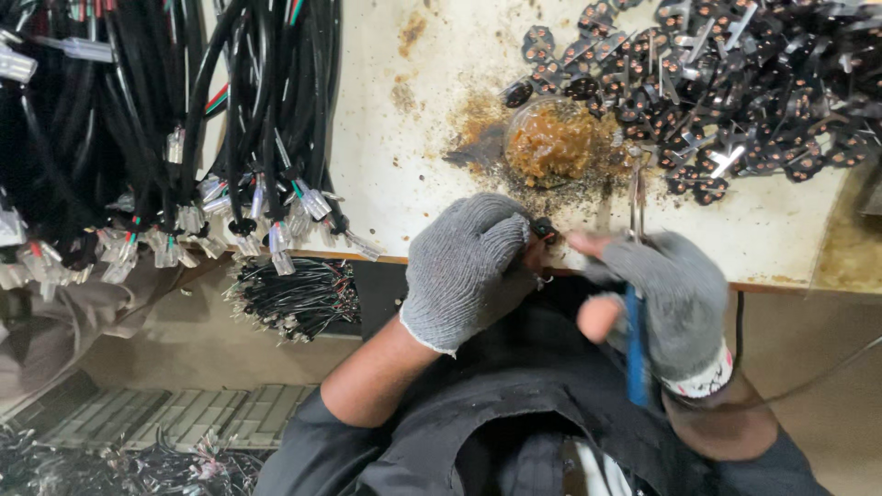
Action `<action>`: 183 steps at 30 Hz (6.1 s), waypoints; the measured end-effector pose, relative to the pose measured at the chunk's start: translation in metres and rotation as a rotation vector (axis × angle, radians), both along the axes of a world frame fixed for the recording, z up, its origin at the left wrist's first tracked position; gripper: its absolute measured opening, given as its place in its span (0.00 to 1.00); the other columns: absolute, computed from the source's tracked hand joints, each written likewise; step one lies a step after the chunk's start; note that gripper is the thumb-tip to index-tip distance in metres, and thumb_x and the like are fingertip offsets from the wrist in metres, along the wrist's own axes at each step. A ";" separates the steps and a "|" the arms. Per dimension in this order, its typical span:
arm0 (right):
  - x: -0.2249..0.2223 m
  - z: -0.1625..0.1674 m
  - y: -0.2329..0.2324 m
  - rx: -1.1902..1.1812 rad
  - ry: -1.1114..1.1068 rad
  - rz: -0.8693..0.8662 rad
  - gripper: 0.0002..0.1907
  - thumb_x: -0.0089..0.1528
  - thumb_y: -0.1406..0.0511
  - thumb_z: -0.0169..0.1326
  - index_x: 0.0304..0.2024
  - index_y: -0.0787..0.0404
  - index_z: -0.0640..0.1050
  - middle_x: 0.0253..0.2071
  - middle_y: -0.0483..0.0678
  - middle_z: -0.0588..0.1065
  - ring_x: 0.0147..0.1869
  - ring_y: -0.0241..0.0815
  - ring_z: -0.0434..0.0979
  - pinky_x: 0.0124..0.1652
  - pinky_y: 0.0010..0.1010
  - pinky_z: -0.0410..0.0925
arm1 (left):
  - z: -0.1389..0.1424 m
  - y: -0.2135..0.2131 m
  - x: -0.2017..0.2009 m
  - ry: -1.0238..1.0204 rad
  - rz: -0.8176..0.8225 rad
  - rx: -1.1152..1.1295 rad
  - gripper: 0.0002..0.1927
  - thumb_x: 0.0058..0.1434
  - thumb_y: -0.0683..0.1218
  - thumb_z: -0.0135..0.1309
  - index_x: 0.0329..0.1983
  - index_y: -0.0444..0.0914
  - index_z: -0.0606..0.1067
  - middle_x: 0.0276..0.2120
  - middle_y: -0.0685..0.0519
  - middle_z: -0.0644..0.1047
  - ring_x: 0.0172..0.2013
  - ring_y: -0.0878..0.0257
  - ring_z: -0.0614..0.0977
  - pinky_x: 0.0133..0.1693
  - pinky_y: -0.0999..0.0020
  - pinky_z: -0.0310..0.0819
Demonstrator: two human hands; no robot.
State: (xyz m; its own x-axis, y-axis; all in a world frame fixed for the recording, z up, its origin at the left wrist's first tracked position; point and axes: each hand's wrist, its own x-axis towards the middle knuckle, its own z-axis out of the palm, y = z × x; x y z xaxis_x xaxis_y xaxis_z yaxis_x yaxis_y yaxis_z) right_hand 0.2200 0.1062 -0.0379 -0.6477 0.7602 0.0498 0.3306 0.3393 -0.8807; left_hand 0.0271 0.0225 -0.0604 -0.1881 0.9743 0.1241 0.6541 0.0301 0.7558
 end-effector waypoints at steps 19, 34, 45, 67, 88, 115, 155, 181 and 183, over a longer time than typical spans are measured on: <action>0.037 -0.048 -0.002 0.418 -0.407 0.534 0.10 0.44 0.57 0.66 0.29 0.47 0.86 0.16 0.43 0.75 0.15 0.49 0.73 0.16 0.44 0.62 | -0.003 0.000 0.000 -0.038 0.015 -0.030 0.09 0.58 0.45 0.64 0.34 0.41 0.74 0.38 0.50 0.77 0.37 0.49 0.79 0.36 0.55 0.73; 0.039 -0.049 0.000 0.550 -0.235 0.473 0.10 0.51 0.56 0.60 0.33 0.49 0.84 0.17 0.44 0.73 0.19 0.49 0.73 0.20 0.44 0.62 | -0.002 0.000 0.001 -0.019 0.017 0.056 0.09 0.58 0.44 0.64 0.37 0.40 0.75 0.40 0.50 0.77 0.39 0.50 0.80 0.40 0.57 0.75; 0.051 -0.061 -0.004 0.388 -0.297 0.599 0.09 0.47 0.55 0.64 0.30 0.46 0.85 0.18 0.43 0.78 0.16 0.47 0.74 0.17 0.41 0.64 | -0.002 -0.001 -0.001 -0.057 0.001 -0.017 0.09 0.57 0.44 0.64 0.34 0.41 0.74 0.39 0.50 0.77 0.39 0.49 0.79 0.38 0.56 0.73; 0.046 -0.054 -0.003 0.479 -0.184 0.455 0.12 0.47 0.57 0.64 0.31 0.52 0.85 0.19 0.44 0.75 0.21 0.49 0.74 0.22 0.43 0.62 | -0.005 -0.003 -0.001 -0.033 -0.007 0.019 0.11 0.56 0.44 0.64 0.38 0.40 0.74 0.40 0.50 0.76 0.39 0.49 0.79 0.37 0.55 0.73; 0.034 -0.013 0.034 0.431 -0.268 -0.196 0.09 0.73 0.73 0.66 0.47 0.69 0.77 0.42 0.51 0.80 0.42 0.45 0.79 0.45 0.31 0.70 | -0.004 -0.001 0.002 0.012 0.007 0.037 0.08 0.58 0.44 0.63 0.35 0.42 0.75 0.38 0.52 0.77 0.38 0.51 0.80 0.38 0.57 0.74; -0.007 -0.001 0.029 0.582 -0.241 0.380 0.06 0.58 0.65 0.63 0.39 0.53 0.82 0.27 0.51 0.76 0.28 0.54 0.74 0.28 0.42 0.63 | -0.007 -0.005 0.000 0.039 -0.019 0.034 0.14 0.52 0.46 0.64 0.39 0.41 0.74 0.39 0.50 0.76 0.38 0.50 0.80 0.37 0.56 0.74; -0.023 -0.003 0.014 0.299 0.020 -0.011 0.07 0.61 0.77 0.59 0.33 0.62 0.76 0.44 0.53 0.80 0.48 0.52 0.81 0.47 0.35 0.71 | 0.074 0.050 -0.068 0.595 0.007 0.276 0.22 0.67 0.49 0.61 0.62 0.40 0.74 0.44 0.50 0.78 0.43 0.53 0.80 0.46 0.57 0.70; -0.018 -0.017 0.005 0.503 -0.242 -0.030 0.05 0.61 0.67 0.67 0.37 0.54 0.82 0.43 0.45 0.82 0.49 0.54 0.77 0.51 0.43 0.69 | 0.037 -0.064 -0.156 -0.547 0.617 0.606 0.08 0.66 0.37 0.47 0.41 0.37 0.77 0.29 0.49 0.77 0.28 0.68 0.81 0.27 0.75 0.77; -0.017 -0.016 0.004 0.531 -0.242 -0.020 0.05 0.58 0.67 0.67 0.36 0.57 0.83 0.40 0.49 0.82 0.46 0.55 0.76 0.48 0.45 0.68 | 0.040 -0.062 -0.145 -0.781 0.597 0.633 0.08 0.65 0.41 0.46 0.38 0.39 0.77 0.26 0.49 0.76 0.25 0.68 0.79 0.25 0.75 0.75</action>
State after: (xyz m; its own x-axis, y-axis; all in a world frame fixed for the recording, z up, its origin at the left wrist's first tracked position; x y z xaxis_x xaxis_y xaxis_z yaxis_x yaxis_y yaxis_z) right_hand 0.2029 0.1105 -0.0539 -0.6736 0.6841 0.2796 0.5126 0.7050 -0.4901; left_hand -0.1181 -0.0391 -0.0201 -0.8348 0.5113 0.2041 0.0143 -0.3505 0.9365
